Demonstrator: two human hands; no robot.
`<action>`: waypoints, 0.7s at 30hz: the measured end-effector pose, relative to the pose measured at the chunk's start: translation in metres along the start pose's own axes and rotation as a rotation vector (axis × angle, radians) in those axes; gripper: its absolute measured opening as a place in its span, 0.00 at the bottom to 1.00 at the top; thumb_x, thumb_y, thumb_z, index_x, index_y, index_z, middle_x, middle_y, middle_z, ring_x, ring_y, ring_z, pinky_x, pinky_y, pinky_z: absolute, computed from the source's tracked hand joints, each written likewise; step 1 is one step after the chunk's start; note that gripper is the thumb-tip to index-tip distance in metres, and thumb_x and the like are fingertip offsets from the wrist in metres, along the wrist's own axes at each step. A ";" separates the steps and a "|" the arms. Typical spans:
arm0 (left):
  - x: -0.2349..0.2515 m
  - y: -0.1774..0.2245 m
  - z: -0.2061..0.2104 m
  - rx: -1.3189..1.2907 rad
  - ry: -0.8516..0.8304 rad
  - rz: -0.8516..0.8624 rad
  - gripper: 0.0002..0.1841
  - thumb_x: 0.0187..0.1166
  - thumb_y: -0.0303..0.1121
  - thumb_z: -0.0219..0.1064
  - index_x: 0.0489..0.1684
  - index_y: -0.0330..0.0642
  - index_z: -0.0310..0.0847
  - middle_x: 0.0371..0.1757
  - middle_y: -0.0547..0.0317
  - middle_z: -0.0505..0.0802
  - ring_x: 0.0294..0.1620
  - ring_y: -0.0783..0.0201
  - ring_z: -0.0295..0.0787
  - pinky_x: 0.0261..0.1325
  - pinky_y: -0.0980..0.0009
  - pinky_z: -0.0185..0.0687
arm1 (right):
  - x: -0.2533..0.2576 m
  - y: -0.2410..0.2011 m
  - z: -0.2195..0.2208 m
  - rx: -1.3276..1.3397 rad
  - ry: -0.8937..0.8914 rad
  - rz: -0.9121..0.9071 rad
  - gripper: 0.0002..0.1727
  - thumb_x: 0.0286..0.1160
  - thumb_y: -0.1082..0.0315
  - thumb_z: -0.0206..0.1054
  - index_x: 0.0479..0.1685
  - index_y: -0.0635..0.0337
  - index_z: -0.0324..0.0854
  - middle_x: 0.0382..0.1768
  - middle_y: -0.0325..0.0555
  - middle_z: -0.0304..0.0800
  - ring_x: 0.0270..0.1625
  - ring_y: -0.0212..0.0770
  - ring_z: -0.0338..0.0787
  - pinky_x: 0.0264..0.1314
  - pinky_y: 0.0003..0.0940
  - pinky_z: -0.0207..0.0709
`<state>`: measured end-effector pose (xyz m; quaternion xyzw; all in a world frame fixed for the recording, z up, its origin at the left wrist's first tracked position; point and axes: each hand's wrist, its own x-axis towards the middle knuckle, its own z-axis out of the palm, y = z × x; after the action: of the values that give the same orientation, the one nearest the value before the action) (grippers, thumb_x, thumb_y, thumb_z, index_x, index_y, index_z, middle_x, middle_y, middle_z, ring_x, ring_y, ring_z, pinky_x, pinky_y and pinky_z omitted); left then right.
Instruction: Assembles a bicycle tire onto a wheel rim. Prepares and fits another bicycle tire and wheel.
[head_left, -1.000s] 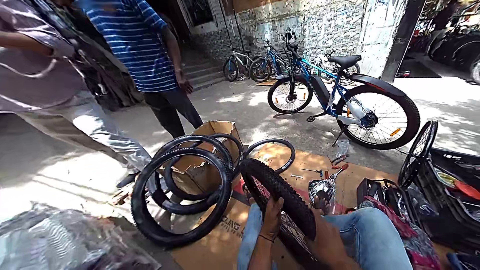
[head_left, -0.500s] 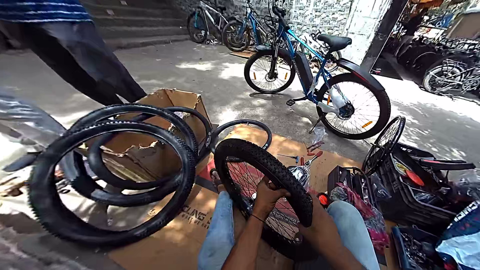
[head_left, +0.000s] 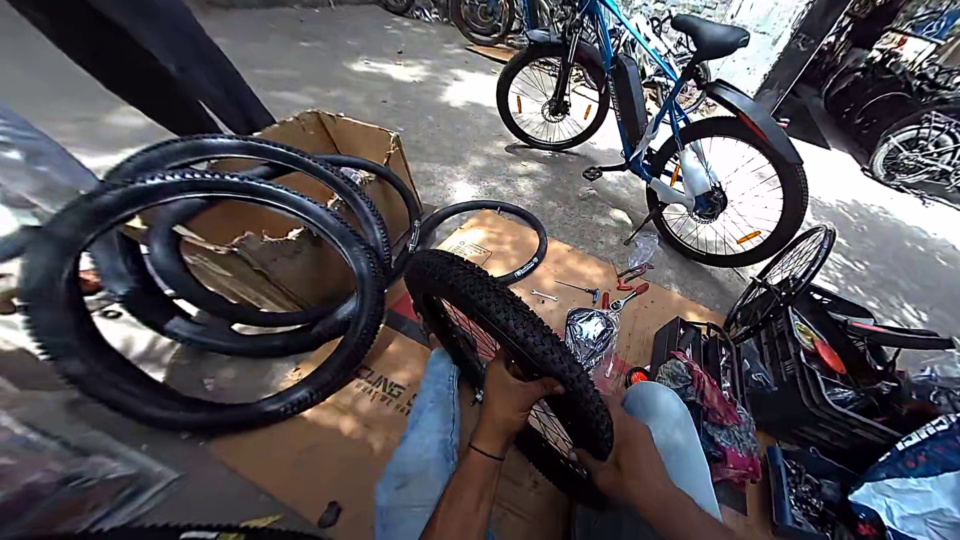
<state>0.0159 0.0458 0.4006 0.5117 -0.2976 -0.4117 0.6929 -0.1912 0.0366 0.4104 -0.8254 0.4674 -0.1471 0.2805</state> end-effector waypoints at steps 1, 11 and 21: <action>-0.001 0.000 0.000 -0.003 0.014 0.002 0.44 0.30 0.18 0.87 0.61 0.32 0.76 0.43 0.50 0.96 0.44 0.60 0.96 0.48 0.64 0.95 | -0.002 0.001 0.006 -0.010 0.057 -0.022 0.43 0.53 0.48 0.84 0.72 0.61 0.78 0.52 0.47 0.95 0.53 0.44 0.96 0.56 0.49 0.89; -0.018 -0.014 0.011 -0.012 -0.013 0.087 0.45 0.34 0.31 0.93 0.60 0.34 0.73 0.41 0.58 0.96 0.42 0.65 0.96 0.47 0.71 0.95 | 0.000 0.043 0.007 0.182 0.035 -0.080 0.45 0.46 0.47 0.89 0.68 0.62 0.81 0.50 0.42 0.96 0.53 0.32 0.95 0.60 0.39 0.90; -0.002 -0.027 -0.022 -0.047 -0.276 0.184 0.40 0.49 0.45 0.91 0.63 0.40 0.78 0.52 0.62 0.96 0.56 0.66 0.93 0.65 0.66 0.90 | 0.000 0.035 0.004 0.147 0.007 -0.076 0.42 0.50 0.49 0.88 0.68 0.61 0.80 0.50 0.41 0.96 0.53 0.31 0.95 0.60 0.38 0.90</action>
<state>0.0259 0.0535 0.3681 0.4045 -0.4259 -0.4199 0.6918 -0.2135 0.0241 0.3857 -0.8193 0.4245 -0.1943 0.3329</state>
